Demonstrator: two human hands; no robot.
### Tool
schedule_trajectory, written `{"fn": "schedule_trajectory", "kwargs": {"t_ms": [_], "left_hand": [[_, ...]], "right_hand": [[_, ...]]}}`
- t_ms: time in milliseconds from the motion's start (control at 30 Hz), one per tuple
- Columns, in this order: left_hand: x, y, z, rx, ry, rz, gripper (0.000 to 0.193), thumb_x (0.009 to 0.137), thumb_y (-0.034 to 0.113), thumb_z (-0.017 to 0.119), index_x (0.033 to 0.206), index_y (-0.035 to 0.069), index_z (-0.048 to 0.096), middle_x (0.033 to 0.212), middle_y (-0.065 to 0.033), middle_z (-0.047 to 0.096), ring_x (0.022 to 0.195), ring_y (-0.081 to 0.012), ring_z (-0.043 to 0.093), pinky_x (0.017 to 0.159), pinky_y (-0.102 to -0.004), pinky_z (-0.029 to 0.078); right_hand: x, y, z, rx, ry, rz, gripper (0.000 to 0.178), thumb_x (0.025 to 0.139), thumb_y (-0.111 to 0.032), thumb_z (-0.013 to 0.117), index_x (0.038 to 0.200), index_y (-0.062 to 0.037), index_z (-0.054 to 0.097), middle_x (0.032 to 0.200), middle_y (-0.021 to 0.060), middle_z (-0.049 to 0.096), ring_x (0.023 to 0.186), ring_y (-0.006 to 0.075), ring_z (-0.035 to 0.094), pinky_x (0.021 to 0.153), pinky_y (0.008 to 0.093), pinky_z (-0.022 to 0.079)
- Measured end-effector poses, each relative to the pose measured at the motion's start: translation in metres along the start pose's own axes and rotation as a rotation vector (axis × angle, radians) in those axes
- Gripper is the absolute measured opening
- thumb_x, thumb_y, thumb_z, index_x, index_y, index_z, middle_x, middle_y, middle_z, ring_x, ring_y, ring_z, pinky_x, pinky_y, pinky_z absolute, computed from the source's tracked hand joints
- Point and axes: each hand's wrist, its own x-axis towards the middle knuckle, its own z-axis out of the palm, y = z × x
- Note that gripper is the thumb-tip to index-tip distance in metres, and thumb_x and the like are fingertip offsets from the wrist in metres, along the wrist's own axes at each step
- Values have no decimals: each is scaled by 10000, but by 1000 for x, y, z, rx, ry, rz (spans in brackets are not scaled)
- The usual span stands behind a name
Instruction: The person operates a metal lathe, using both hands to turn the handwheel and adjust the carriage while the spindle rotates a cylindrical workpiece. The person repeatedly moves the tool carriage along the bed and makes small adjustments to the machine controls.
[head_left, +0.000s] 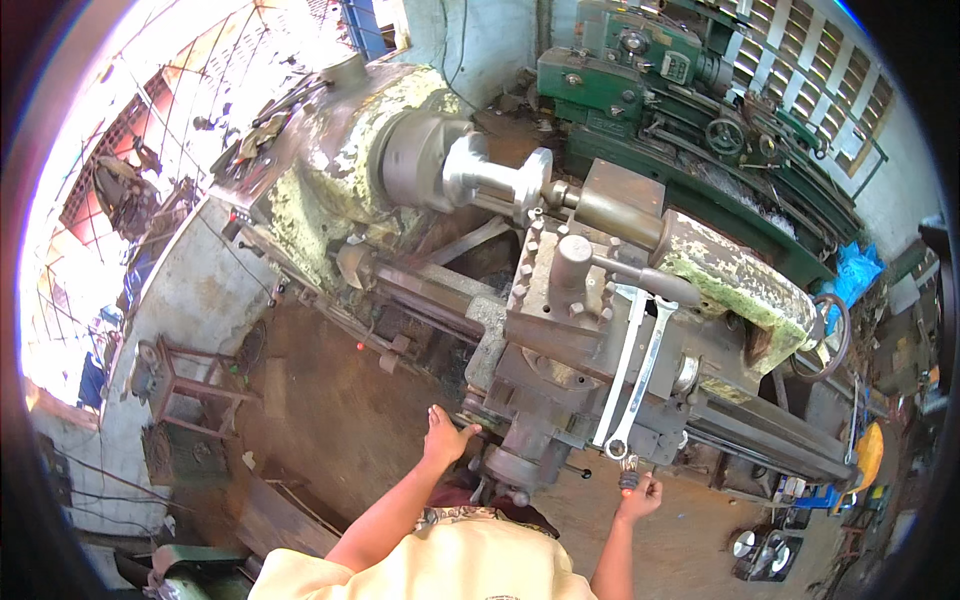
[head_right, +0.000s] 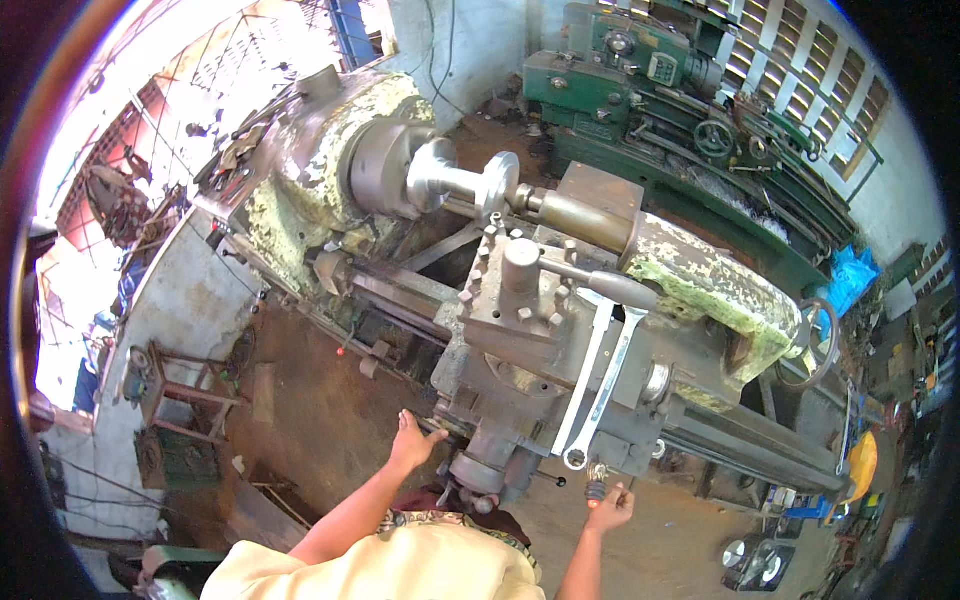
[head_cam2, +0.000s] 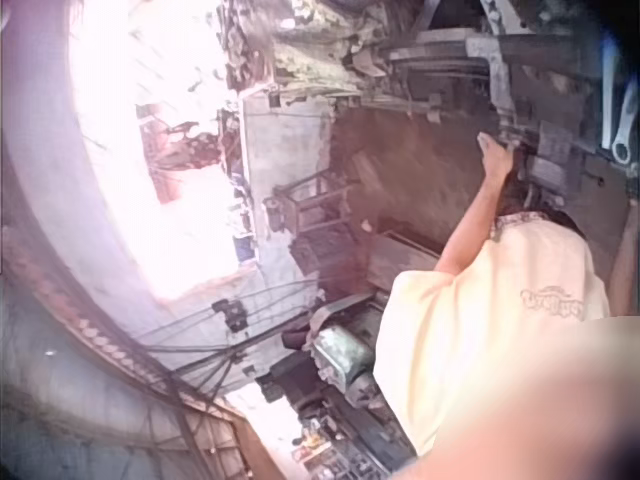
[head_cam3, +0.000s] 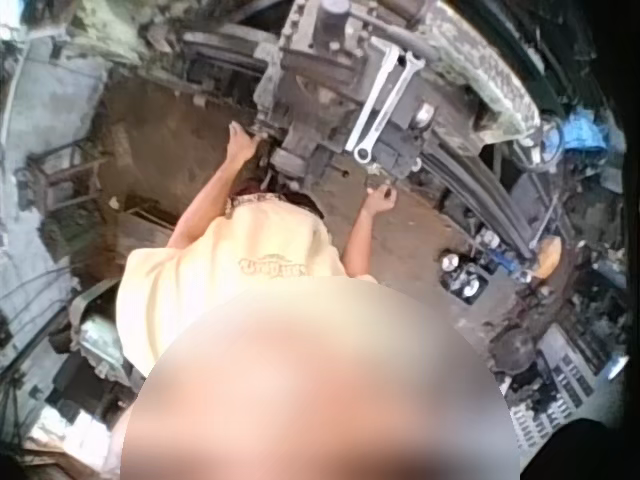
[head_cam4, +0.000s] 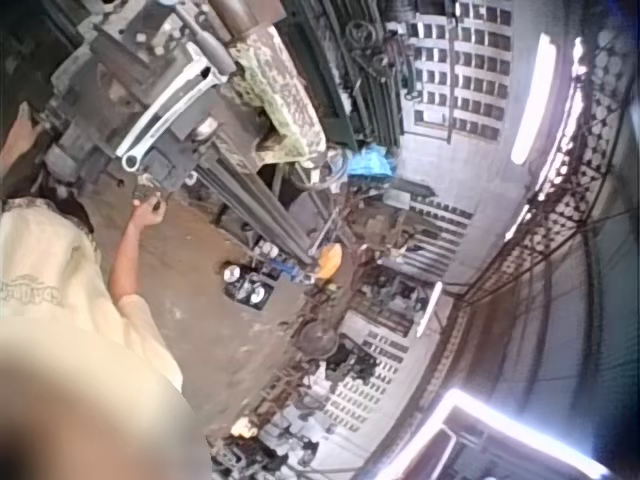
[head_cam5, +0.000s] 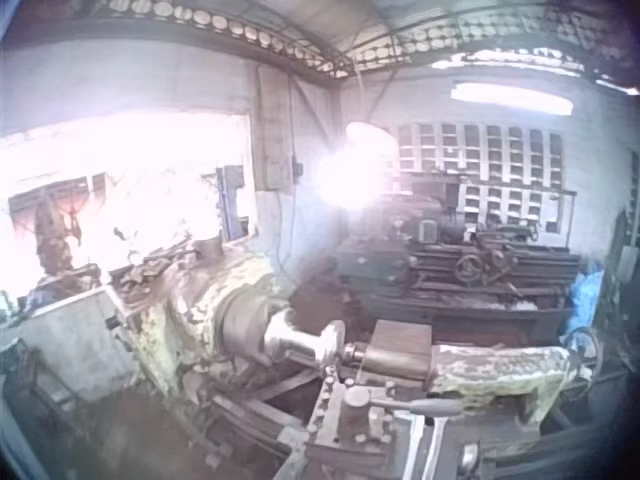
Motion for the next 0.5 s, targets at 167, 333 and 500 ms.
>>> {"fn": "schedule_trajectory", "kwargs": {"t_ms": [167, 333, 500], "left_hand": [[3, -4, 0, 81, -15, 39, 1189, 811, 693, 603, 1498, -117, 69, 1583, -292, 128, 1492, -348, 147, 1170, -455, 273], [-14, 1, -14, -5, -18, 0, 1194, 799, 678, 628, 1499, -112, 68, 1580, -301, 123, 1486, -372, 152, 1161, -511, 264], [-25, -5, -27, -120, -30, 47, 1140, 820, 588, 660, 1509, -85, 49, 1580, -300, 124, 1458, -418, 212, 1127, -523, 311]], "right_hand": [[3, -104, 1, 85, -29, -147, 278, 920, -202, 659, 803, 43, 598, 691, 44, 540, 659, 152, 492, 617, 309, 412], [-6, -154, 26, -260, -298, -569, 290, 908, -229, 635, 965, 55, 654, 797, 177, 659, 714, 301, 618, 663, 421, 486], [-2, -153, 26, -597, -247, -729, 348, 829, -410, 687, 888, -75, 762, 828, 138, 726, 701, 332, 673, 629, 439, 516]]}}
